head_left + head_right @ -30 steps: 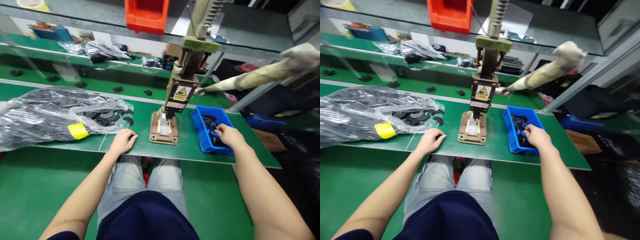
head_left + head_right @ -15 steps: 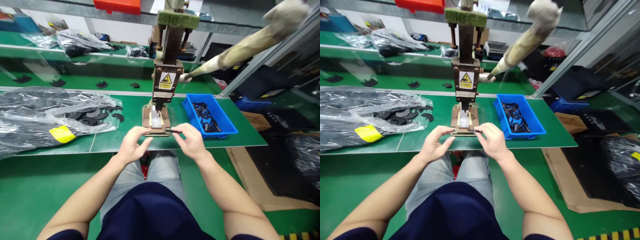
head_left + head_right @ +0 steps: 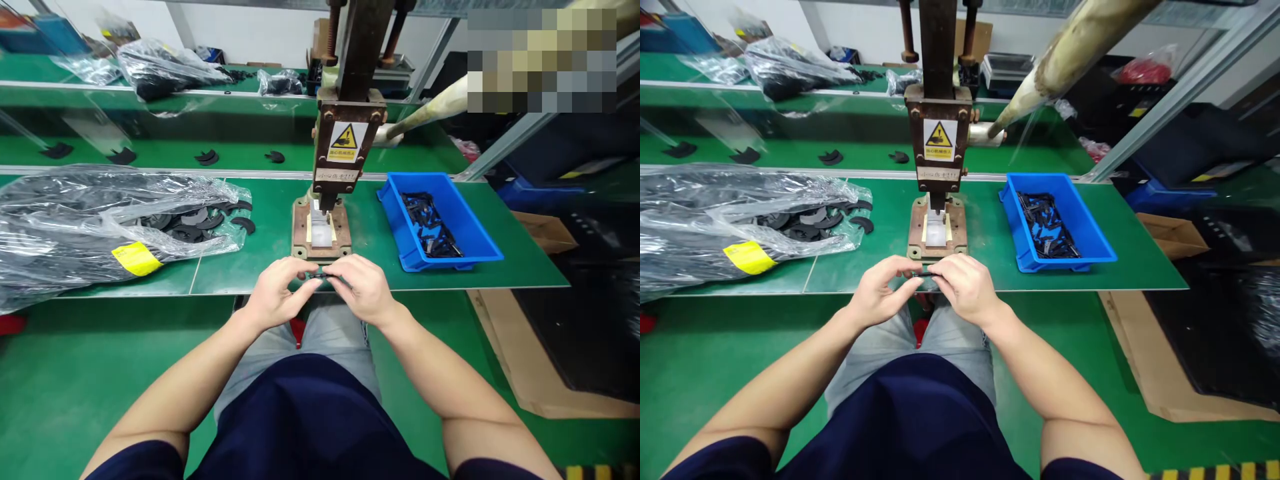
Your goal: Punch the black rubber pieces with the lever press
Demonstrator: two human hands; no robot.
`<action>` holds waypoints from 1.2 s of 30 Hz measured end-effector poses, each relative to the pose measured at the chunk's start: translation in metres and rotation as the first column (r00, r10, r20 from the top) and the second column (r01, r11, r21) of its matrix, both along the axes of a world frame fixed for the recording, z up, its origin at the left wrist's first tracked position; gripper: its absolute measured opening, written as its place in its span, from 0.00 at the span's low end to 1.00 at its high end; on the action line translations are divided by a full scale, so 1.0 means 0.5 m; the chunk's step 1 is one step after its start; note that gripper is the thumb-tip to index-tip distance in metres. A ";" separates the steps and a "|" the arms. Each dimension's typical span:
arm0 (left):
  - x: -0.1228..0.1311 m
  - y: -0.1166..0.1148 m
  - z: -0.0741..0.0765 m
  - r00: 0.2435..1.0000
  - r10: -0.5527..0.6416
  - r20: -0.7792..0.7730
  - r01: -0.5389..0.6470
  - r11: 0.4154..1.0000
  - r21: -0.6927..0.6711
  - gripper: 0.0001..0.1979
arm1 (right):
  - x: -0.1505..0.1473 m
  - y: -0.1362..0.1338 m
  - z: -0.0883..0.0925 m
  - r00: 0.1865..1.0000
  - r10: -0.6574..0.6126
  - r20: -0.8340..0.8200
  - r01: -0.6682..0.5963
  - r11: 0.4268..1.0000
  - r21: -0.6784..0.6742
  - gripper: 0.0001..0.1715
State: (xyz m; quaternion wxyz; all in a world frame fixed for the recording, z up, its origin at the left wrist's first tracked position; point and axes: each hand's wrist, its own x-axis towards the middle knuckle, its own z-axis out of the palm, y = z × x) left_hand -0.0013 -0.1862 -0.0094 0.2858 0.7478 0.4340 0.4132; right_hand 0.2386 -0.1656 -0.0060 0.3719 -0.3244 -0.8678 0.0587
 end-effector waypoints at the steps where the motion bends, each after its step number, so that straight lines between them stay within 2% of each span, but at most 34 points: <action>1: 0.003 0.003 0.001 0.999 -0.016 0.031 0.019 0.995 -0.095 0.12 | -0.001 0.001 0.001 1.000 0.001 0.024 -0.002 1.000 0.026 0.11; 2: 0.005 0.007 0.001 0.997 -0.037 0.069 0.051 0.977 -0.206 0.13 | -0.002 0.003 0.002 0.999 0.003 0.052 -0.006 0.999 0.054 0.11; 4: 0.008 0.018 -0.001 0.983 -0.083 0.163 0.144 0.900 -0.411 0.16 | -0.001 0.007 0.008 0.994 0.015 0.107 -0.025 0.995 0.098 0.12; 6: 0.007 0.036 -0.006 0.959 -0.107 0.262 0.232 0.826 -0.513 0.19 | 0.008 0.015 0.021 0.987 0.030 0.160 -0.047 0.993 0.104 0.14; 7: 0.005 0.048 -0.009 0.946 -0.104 0.306 0.259 0.809 -0.528 0.20 | 0.017 0.022 0.032 0.984 0.031 0.175 -0.049 0.994 0.099 0.16; 10: -0.004 0.100 -0.020 0.910 -0.024 0.415 0.248 0.832 -0.496 0.26 | 0.065 0.056 0.086 0.993 -0.049 0.111 0.037 0.993 0.111 0.20; 12: -0.010 0.146 -0.029 0.891 0.058 0.450 0.182 0.864 -0.470 0.30 | 0.102 0.088 0.144 0.985 -0.171 -0.039 0.174 0.974 0.146 0.18; 14: -0.012 0.196 -0.040 0.884 0.139 0.447 0.085 0.891 -0.446 0.27 | 0.130 0.121 0.214 0.931 -0.292 -0.220 0.330 0.930 0.164 0.17; 16: -0.009 0.243 -0.050 0.899 0.198 0.391 -0.029 0.917 -0.399 0.20 | 0.136 0.146 0.288 0.879 -0.305 -0.368 0.388 0.905 0.176 0.22; 19: 0.002 0.291 -0.063 0.967 0.190 0.170 -0.147 0.961 -0.236 0.11 | 0.108 0.161 0.384 0.884 -0.159 -0.439 0.286 0.928 0.240 0.35; 21: 0.008 0.307 -0.067 0.990 0.135 -0.041 -0.138 0.987 -0.086 0.07 | 0.077 0.159 0.424 0.903 -0.061 -0.425 0.175 0.956 0.236 0.41; 23: 0.012 0.315 -0.067 0.971 0.088 -0.221 -0.080 0.996 0.046 0.07 | 0.050 0.153 0.442 0.891 0.019 -0.453 0.077 0.978 0.194 0.43; 25: 0.013 0.318 -0.064 0.942 0.063 -0.331 -0.022 0.992 0.126 0.09 | 0.034 0.146 0.440 0.851 0.068 -0.520 0.016 0.988 0.157 0.41; 28: 0.012 0.322 -0.058 0.920 0.042 -0.389 0.018 0.989 0.149 0.11 | 0.030 0.129 0.404 0.787 0.068 -0.613 0.005 0.993 0.116 0.32; 31: 0.010 0.326 -0.055 0.925 0.015 -0.381 0.041 0.989 0.140 0.12 | 0.039 0.101 0.333 0.779 0.071 -0.624 0.002 0.993 0.116 0.25; 36: 0.019 0.321 -0.058 0.936 0.019 -0.353 0.025 0.993 0.118 0.11 | 0.059 0.060 0.193 0.886 0.044 -0.461 0.053 0.979 0.195 0.19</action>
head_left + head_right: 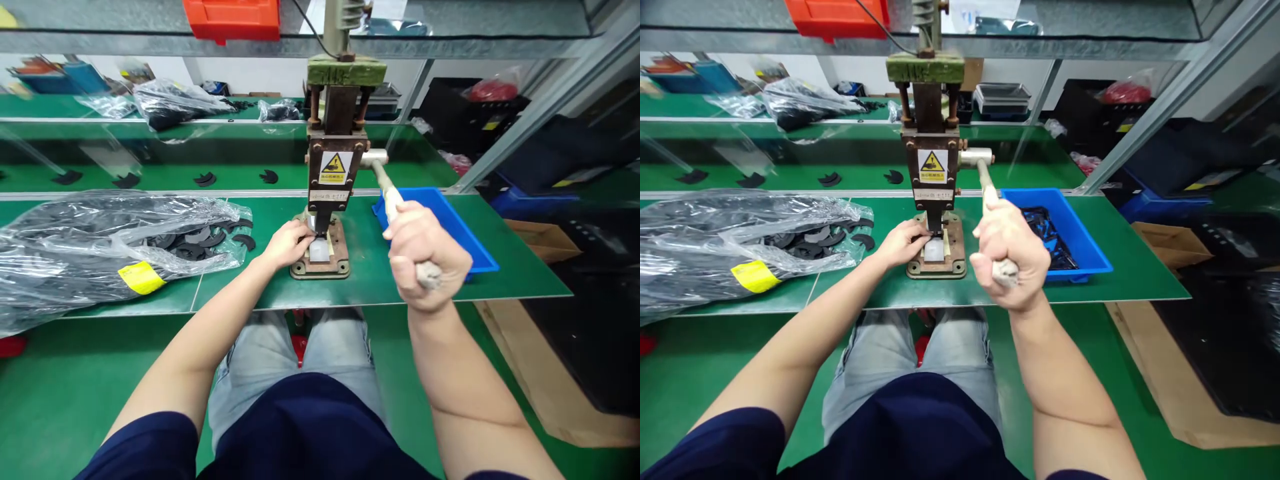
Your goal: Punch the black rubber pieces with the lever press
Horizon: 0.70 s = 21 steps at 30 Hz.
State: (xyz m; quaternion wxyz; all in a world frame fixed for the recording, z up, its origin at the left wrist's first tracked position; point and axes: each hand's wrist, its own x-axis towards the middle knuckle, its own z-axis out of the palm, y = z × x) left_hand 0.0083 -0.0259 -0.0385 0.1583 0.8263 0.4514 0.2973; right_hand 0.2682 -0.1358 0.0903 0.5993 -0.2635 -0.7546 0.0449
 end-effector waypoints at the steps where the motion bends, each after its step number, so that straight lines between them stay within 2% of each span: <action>1: 0.000 -0.002 0.000 1.000 -0.002 0.002 0.002 1.000 0.000 0.11 | 0.002 -0.004 -0.021 1.000 -0.014 0.013 0.013 1.000 0.007 0.17; 4: -0.029 -0.002 0.005 0.999 -0.025 -0.022 0.025 1.000 -0.007 0.13 | 0.001 -0.004 -0.056 0.999 -0.041 -0.011 0.041 0.999 0.020 0.14; 6: -0.081 0.004 0.012 0.996 0.014 -0.089 -0.015 1.000 -0.007 0.15 | -0.004 0.004 -0.063 0.997 -0.052 -0.049 0.054 0.998 0.035 0.14; 8: -0.156 0.012 0.024 0.971 0.105 -0.217 -0.108 0.994 -0.006 0.17 | -0.009 0.015 -0.065 0.996 -0.031 -0.083 0.037 0.996 0.080 0.16; 10: -0.237 0.020 0.036 0.909 0.163 -0.383 -0.186 0.982 -0.024 0.19 | -0.014 0.027 -0.067 0.992 0.013 -0.126 0.005 0.990 0.138 0.17; 13: -0.323 0.028 0.047 0.794 0.105 -0.598 -0.204 0.974 -0.100 0.25 | -0.021 0.041 -0.071 0.982 0.052 -0.184 -0.015 0.981 0.196 0.19; 16: -0.348 0.033 0.045 0.715 0.028 -0.698 -0.192 0.969 -0.157 0.27 | -0.024 0.048 -0.075 0.976 0.059 -0.208 -0.009 0.973 0.230 0.21; 21: -0.330 0.061 0.040 0.692 0.033 -0.721 -0.265 0.941 -0.211 0.29 | -0.022 0.050 -0.075 0.979 0.068 -0.194 -0.022 0.973 0.231 0.19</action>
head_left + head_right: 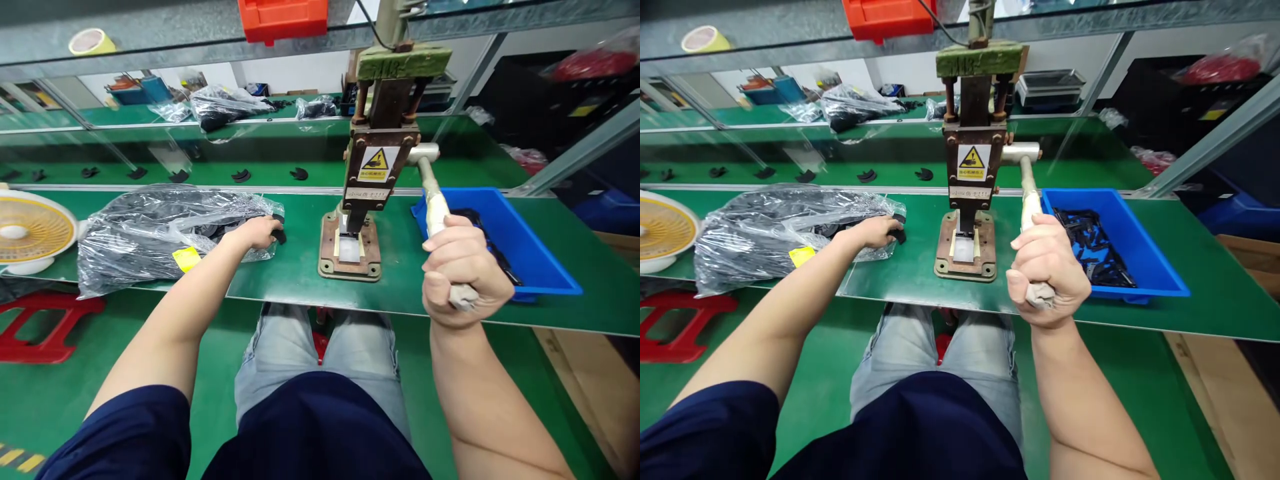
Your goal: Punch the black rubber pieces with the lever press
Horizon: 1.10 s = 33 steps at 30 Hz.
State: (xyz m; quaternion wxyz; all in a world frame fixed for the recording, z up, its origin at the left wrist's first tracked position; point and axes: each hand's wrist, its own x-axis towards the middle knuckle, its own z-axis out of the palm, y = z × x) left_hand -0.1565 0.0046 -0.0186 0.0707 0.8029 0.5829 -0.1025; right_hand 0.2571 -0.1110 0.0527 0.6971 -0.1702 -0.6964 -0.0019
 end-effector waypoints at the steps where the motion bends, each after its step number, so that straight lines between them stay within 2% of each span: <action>1: 0.003 0.008 0.003 1.000 0.025 -0.002 -0.025 0.999 -0.024 0.31 | 0.001 0.000 0.000 1.000 0.004 0.000 -0.004 1.000 -0.001 0.19; 4: 0.006 0.025 0.023 0.999 0.051 0.008 -0.050 0.994 -0.096 0.29 | 0.002 -0.003 0.001 1.000 0.002 -0.003 -0.002 1.000 -0.007 0.17; 9: 0.008 0.008 0.054 0.983 0.094 0.155 -0.066 0.982 -0.177 0.10 | 0.003 -0.013 0.003 1.000 0.015 0.025 -0.014 0.999 -0.042 0.14; 12: 0.024 -0.020 0.058 0.933 0.170 0.318 -0.109 0.973 -0.201 0.12 | 0.003 -0.016 0.003 1.000 0.025 0.019 -0.024 0.999 -0.048 0.14; 14: 0.052 -0.039 0.054 0.816 0.250 0.521 -0.138 0.960 -0.244 0.15 | 0.003 -0.017 0.003 0.999 0.030 0.017 -0.029 0.999 -0.042 0.14; 17: 0.122 -0.057 0.041 0.493 0.343 0.799 -0.093 0.935 -0.343 0.18 | 0.002 -0.017 0.002 0.999 0.034 0.016 -0.034 0.999 -0.035 0.13; 19: 0.178 -0.060 0.032 0.320 0.379 0.868 -0.043 0.921 -0.387 0.19 | 0.003 -0.018 0.001 0.999 0.034 0.014 -0.033 0.998 -0.046 0.13; 21: 0.231 -0.056 0.026 0.234 0.421 0.876 -0.020 0.903 -0.429 0.17 | 0.004 -0.018 0.000 0.999 0.037 0.017 -0.036 0.998 -0.051 0.13; 23: 0.273 -0.048 0.024 0.198 0.467 0.862 -0.026 0.882 -0.471 0.16 | 0.005 -0.018 -0.001 0.999 0.040 0.025 -0.039 0.998 -0.047 0.13; 26: 0.314 -0.033 0.022 0.205 0.512 0.834 -0.061 0.857 -0.512 0.13 | 0.006 -0.018 -0.001 0.999 0.028 0.036 -0.027 0.999 -0.047 0.13; 33: 0.347 -0.014 0.019 0.259 0.546 0.797 -0.124 0.837 -0.534 0.17 | 0.000 -0.019 -0.003 1.000 -0.011 0.014 0.011 0.998 -0.060 0.17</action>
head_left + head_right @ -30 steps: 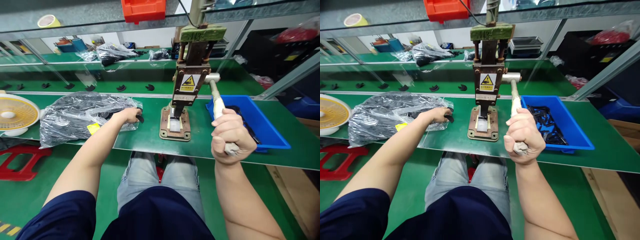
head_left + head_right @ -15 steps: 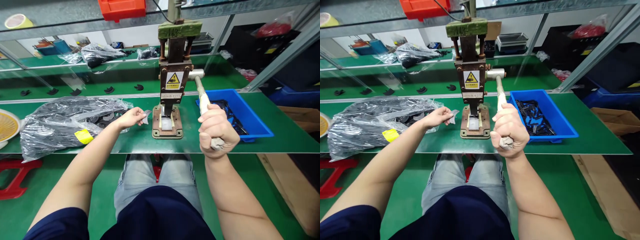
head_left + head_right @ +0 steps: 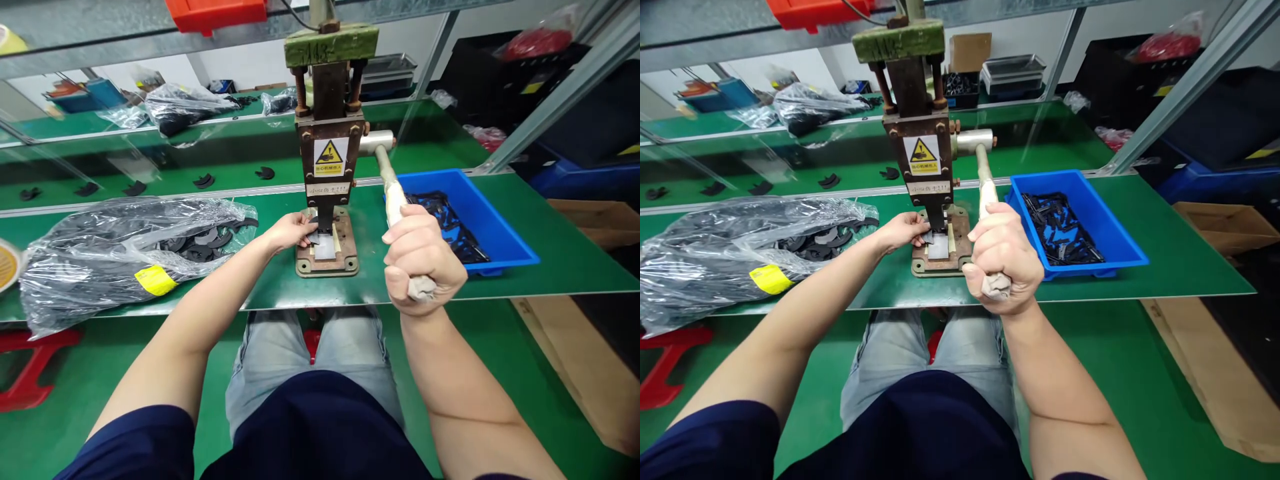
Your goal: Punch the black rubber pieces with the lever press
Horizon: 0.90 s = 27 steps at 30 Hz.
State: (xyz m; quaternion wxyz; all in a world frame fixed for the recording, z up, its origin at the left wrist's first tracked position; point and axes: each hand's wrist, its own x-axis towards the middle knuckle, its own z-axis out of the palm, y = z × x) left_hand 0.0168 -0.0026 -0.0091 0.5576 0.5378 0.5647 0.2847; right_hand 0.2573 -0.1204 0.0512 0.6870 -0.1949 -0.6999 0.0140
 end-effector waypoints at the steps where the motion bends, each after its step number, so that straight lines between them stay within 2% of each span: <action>1: 0.002 0.002 0.001 1.000 0.001 -0.016 -0.001 1.000 -0.005 0.18 | 0.000 0.000 -0.001 1.000 -0.003 -0.003 0.003 1.000 0.002 0.18; 7: 0.004 0.015 0.000 0.998 -0.029 -0.057 0.026 0.999 -0.040 0.22 | 0.003 0.003 -0.004 1.000 -0.031 0.000 0.031 1.000 -0.005 0.18; 12: 0.010 0.016 -0.005 0.995 -0.013 -0.095 0.005 0.997 -0.078 0.20 | 0.003 0.002 -0.005 0.999 -0.041 -0.019 0.041 0.999 -0.020 0.18; 20: 0.027 0.016 0.014 0.991 -0.017 -0.132 0.000 0.991 -0.133 0.17 | 0.001 0.004 -0.005 0.999 -0.031 -0.030 0.031 1.000 -0.003 0.17; 23: 0.025 -0.001 0.016 1.000 0.004 -0.031 -0.008 0.990 -0.141 0.15 | 0.008 0.002 -0.004 0.999 -0.047 0.013 0.047 0.999 -0.014 0.18; 27: -0.021 -0.033 0.001 0.962 -0.032 0.272 0.054 0.996 -0.071 0.15 | 0.015 -0.001 0.001 0.999 0.002 0.046 -0.002 1.000 0.003 0.14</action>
